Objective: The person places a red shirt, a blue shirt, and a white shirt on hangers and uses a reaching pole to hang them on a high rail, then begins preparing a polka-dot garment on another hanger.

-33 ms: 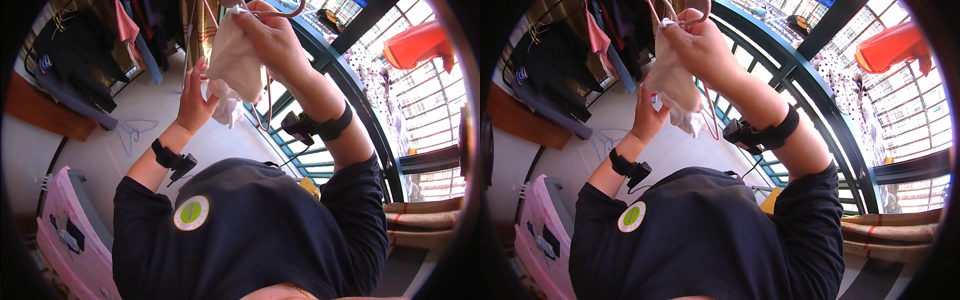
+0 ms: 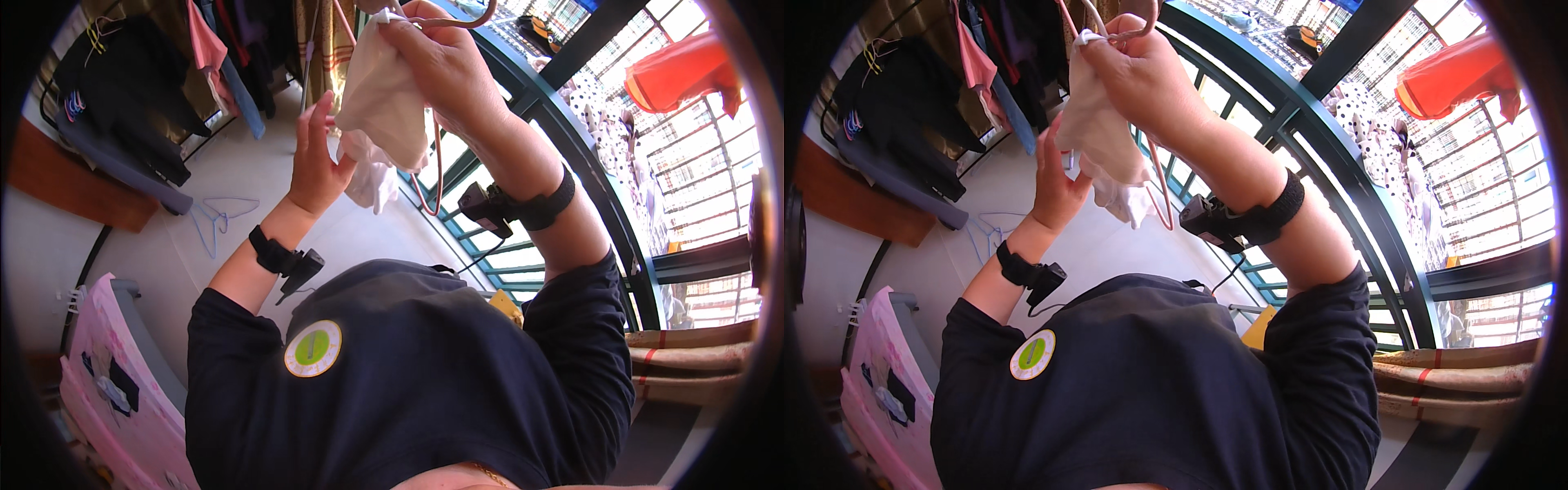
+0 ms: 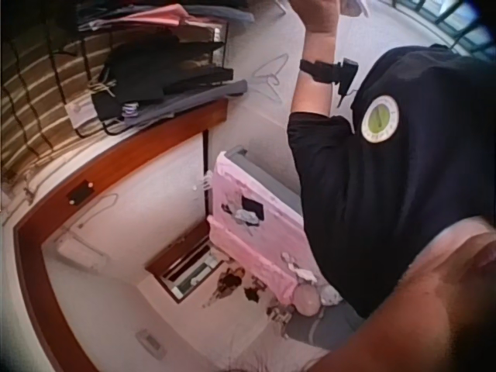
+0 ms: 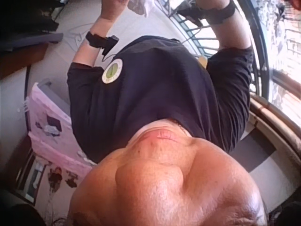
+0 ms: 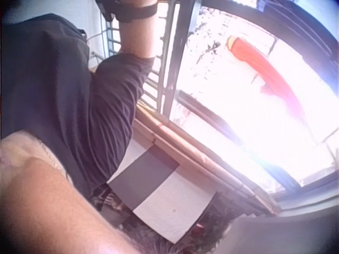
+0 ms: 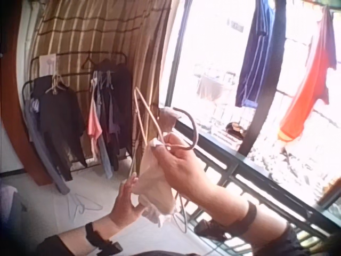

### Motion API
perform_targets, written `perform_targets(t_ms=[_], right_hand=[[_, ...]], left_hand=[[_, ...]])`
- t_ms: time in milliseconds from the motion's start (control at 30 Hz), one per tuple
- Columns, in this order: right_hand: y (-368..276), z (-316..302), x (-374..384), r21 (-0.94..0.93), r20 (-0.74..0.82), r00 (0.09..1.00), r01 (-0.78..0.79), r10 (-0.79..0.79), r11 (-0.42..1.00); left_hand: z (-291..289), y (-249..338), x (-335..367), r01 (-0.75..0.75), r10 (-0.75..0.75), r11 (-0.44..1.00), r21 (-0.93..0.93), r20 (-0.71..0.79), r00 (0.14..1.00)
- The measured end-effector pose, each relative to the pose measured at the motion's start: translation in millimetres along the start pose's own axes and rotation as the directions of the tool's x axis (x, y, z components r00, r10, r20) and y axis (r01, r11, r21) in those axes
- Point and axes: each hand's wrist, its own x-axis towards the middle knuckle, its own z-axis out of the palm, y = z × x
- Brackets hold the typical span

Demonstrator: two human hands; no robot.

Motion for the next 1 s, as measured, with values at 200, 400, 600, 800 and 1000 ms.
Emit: perform_targets(t_ms=[200, 400, 600, 800, 1000], right_hand=[[15, -6, 10, -0.004, -0.036, 0.999, -0.019, 0.019, 1.000], [50, -27, 10, -0.096, 0.048, 0.983, -0.174, 0.179, 0.980], [74, -55, -32, -0.277, 0.018, 0.950, -0.295, 0.312, 0.914], [61, -61, -95, -0.237, 0.160, 0.846, -0.467, 0.509, 0.852], [40, -56, -130, -0.256, 0.302, 0.800, -0.455, 0.518, 0.853]], left_hand=[[-22, 11, 15, -0.542, 0.516, 0.814, 0.209, 0.170, 0.840], [-26, 32, 17, 0.021, 0.004, 0.993, -0.120, 0.205, 0.979], [-46, 5, 6, 0.257, -0.252, 0.966, 0.035, 0.369, 0.895], [-53, -22, -14, 0.460, -0.514, 0.856, 0.236, 0.498, 0.698], [-48, -74, -28, 0.462, -0.548, 0.834, 0.301, 0.545, 0.635]])
